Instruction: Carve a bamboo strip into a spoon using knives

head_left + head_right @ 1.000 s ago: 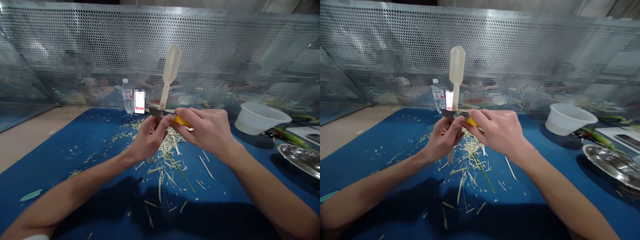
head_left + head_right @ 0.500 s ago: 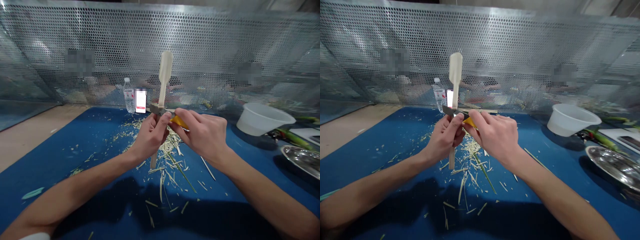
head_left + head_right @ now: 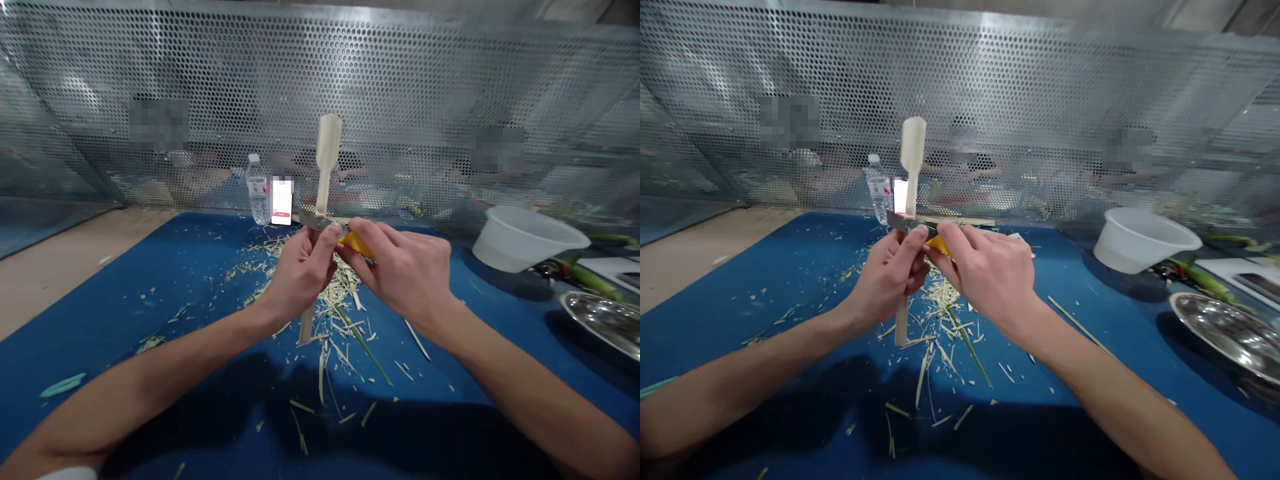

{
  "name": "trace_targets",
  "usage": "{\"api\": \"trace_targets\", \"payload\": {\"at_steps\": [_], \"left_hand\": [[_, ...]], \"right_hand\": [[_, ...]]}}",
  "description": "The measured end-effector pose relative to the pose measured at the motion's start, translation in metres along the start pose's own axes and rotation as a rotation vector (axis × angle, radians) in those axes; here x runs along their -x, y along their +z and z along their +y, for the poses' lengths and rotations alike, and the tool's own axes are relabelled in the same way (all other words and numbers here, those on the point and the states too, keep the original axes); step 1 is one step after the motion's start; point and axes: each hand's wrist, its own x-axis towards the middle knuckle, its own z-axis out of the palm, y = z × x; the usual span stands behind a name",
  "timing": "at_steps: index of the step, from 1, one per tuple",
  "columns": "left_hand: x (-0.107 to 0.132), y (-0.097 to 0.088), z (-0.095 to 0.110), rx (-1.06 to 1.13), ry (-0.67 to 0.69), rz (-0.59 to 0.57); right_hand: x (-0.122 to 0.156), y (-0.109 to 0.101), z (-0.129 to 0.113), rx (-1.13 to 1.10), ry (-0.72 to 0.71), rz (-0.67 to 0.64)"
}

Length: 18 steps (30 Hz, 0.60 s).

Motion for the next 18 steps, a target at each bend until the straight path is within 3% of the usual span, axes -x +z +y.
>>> {"api": "trace_targets", "payload": {"at_steps": [7,18], "left_hand": [[-0.005,-0.010,0.001,-0.092,0.018,-0.161],[-0.004,-0.013,0.000,-0.150,0.050,-0.114]], "right_hand": [[-0.006,-0.008,0.023,-0.016,-0.132,-0.023],[-0.006,-0.007,0.021,-0.056,-0.122,-0.025]]}}
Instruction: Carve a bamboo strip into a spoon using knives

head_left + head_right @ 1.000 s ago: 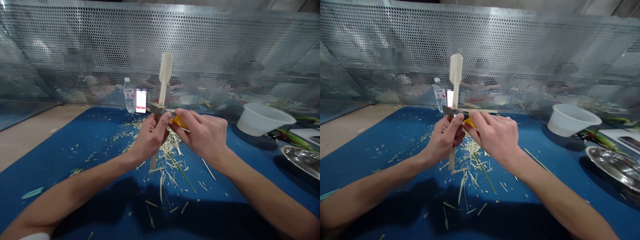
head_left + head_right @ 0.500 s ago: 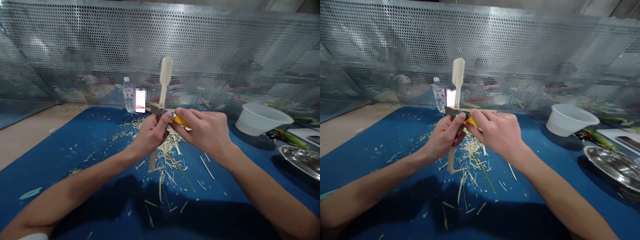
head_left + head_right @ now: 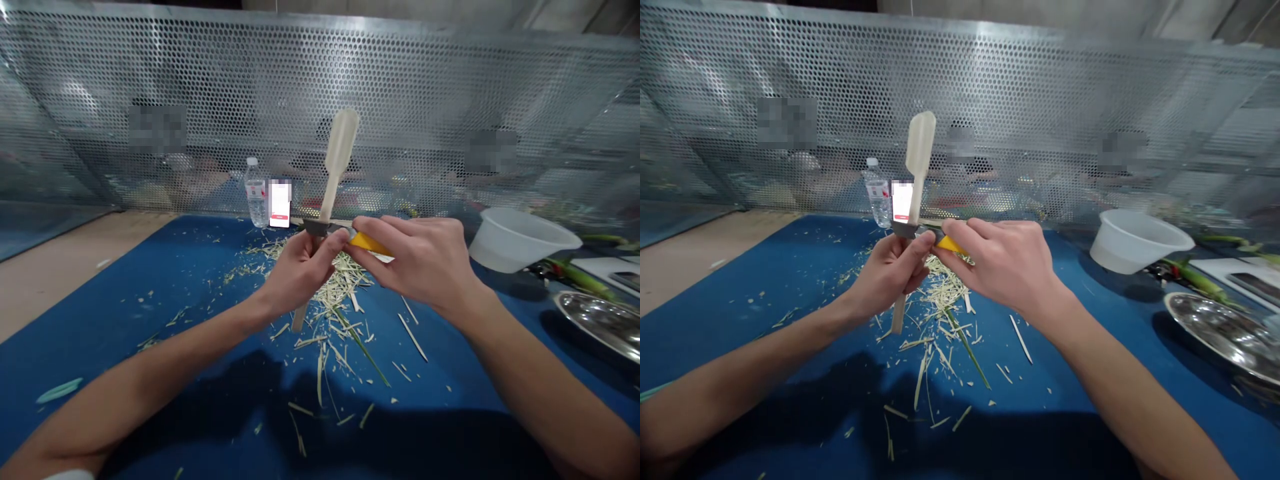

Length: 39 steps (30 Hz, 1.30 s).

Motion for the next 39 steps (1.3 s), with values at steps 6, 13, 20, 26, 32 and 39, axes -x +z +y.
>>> {"api": "trace_targets", "payload": {"at_steps": [6,13,20,26,32,39], "left_hand": [[0.001,-0.008,-0.004,-0.102,0.068,-0.092],[0.002,-0.004,-0.004,-0.018,0.033,0.002],[0.004,0.005,0.001,0.109,-0.016,0.083],[0.005,0.008,0.004,0.171,-0.069,0.107],[0.005,0.010,0.004,0.202,-0.053,0.087],[0.007,0.014,-0.001,0.245,-0.026,0.142]], "right_hand": [[0.000,-0.005,0.007,-0.069,-0.009,-0.077],[-0.002,-0.004,-0.003,0.000,0.026,-0.079],[0.000,-0.003,-0.017,0.074,0.083,0.016],[0.001,-0.002,-0.022,0.076,0.111,0.032],[0.003,-0.001,-0.025,0.073,0.137,0.039],[0.004,0.005,-0.028,0.039,0.163,0.073]]}}
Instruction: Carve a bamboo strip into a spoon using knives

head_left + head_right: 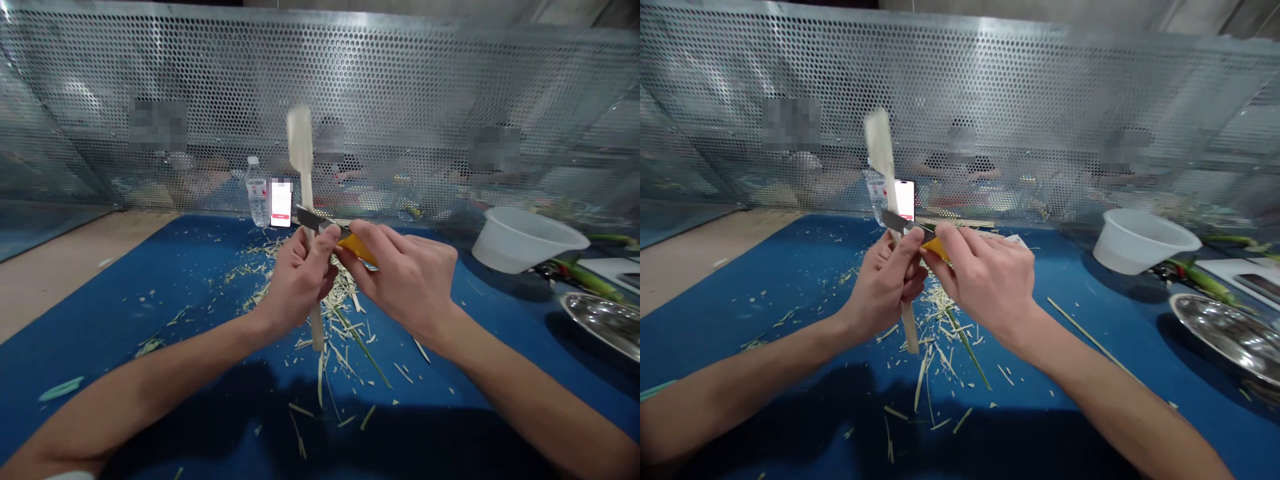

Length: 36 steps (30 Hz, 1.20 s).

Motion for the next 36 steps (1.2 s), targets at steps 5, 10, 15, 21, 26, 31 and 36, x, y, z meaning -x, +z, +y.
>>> {"api": "trace_targets", "payload": {"at_steps": [5,10,15,21,26,31,36], "left_hand": [[-0.003,-0.002,-0.001,-0.008,-0.015,-0.019],[-0.004,-0.009,0.001,-0.081,-0.051,-0.108],[-0.005,-0.013,0.004,-0.127,0.014,-0.169],[-0.004,-0.015,0.004,-0.179,0.034,-0.190],[-0.005,-0.015,0.000,-0.157,0.033,-0.193],[-0.004,-0.011,-0.001,-0.107,0.016,-0.101],[-0.004,-0.011,-0.001,-0.096,0.039,-0.072]], "right_hand": [[-0.002,0.004,0.007,0.000,-0.052,-0.006],[-0.007,-0.001,0.021,-0.053,-0.135,-0.028],[-0.011,-0.008,0.024,-0.062,-0.176,-0.042],[-0.012,-0.008,0.025,-0.084,-0.183,-0.063],[-0.011,-0.007,0.026,-0.065,-0.175,-0.069],[-0.008,-0.003,0.019,-0.037,-0.135,-0.043],[-0.009,-0.002,0.015,-0.069,-0.108,-0.026]]}}
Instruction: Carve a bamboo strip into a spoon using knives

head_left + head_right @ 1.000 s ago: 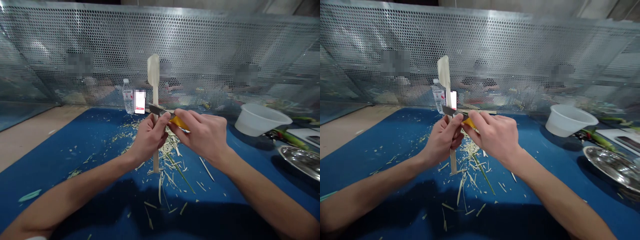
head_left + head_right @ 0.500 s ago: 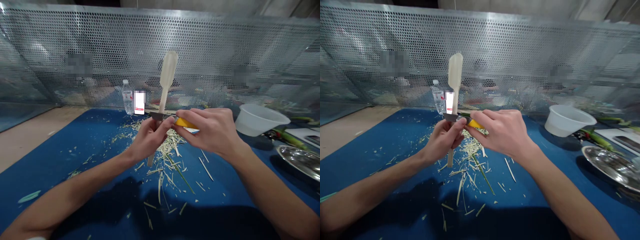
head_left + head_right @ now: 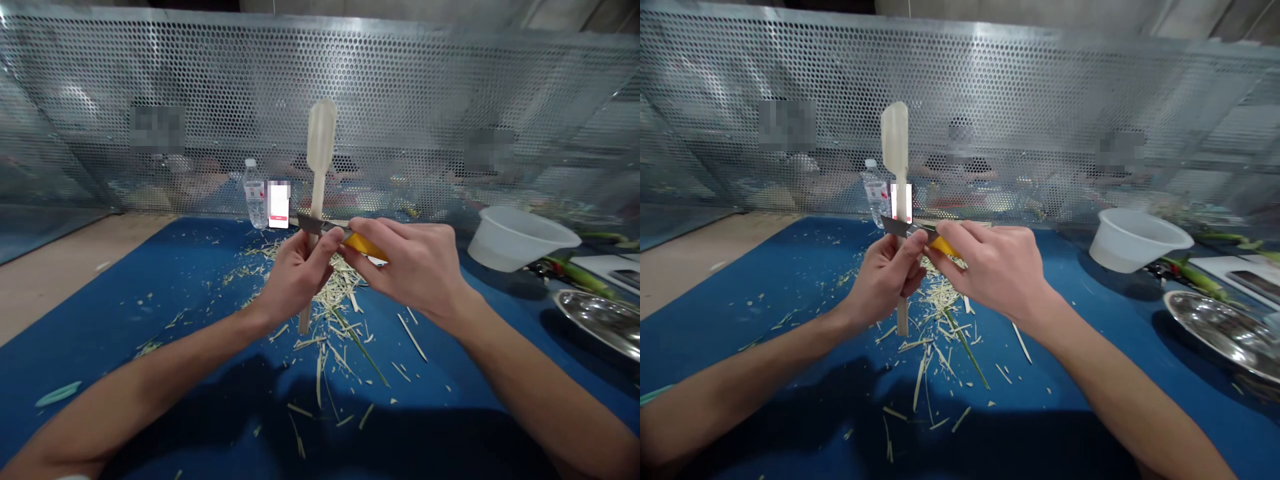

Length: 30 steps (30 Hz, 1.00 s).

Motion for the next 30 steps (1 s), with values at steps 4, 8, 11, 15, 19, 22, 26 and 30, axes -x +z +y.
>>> {"api": "trace_targets", "payload": {"at_steps": [4,8,11,15,19,22,26,30], "left_hand": [[0.000,-0.003,0.000,-0.052,0.034,-0.077],[0.000,-0.004,0.000,-0.029,0.057,-0.104],[0.000,-0.004,0.001,-0.034,0.036,-0.103],[0.000,-0.003,0.002,-0.065,0.021,-0.074],[0.000,0.000,0.004,-0.048,0.021,-0.021],[0.000,0.002,0.006,-0.048,0.002,0.012],[0.001,0.003,0.007,-0.069,-0.006,0.049],[0.002,0.004,0.007,-0.101,-0.026,0.108]], "right_hand": [[-0.001,-0.003,0.004,-0.073,-0.040,-0.031],[-0.001,-0.004,0.007,-0.085,-0.048,-0.040],[-0.001,-0.002,0.006,-0.076,-0.043,-0.033],[-0.001,0.001,0.002,-0.046,-0.023,-0.012],[0.001,0.003,-0.003,0.002,-0.003,0.021],[0.003,0.003,-0.006,0.038,0.013,0.031],[0.004,0.006,-0.010,0.067,0.039,0.032],[0.005,0.007,-0.015,0.066,0.067,0.032]]}}
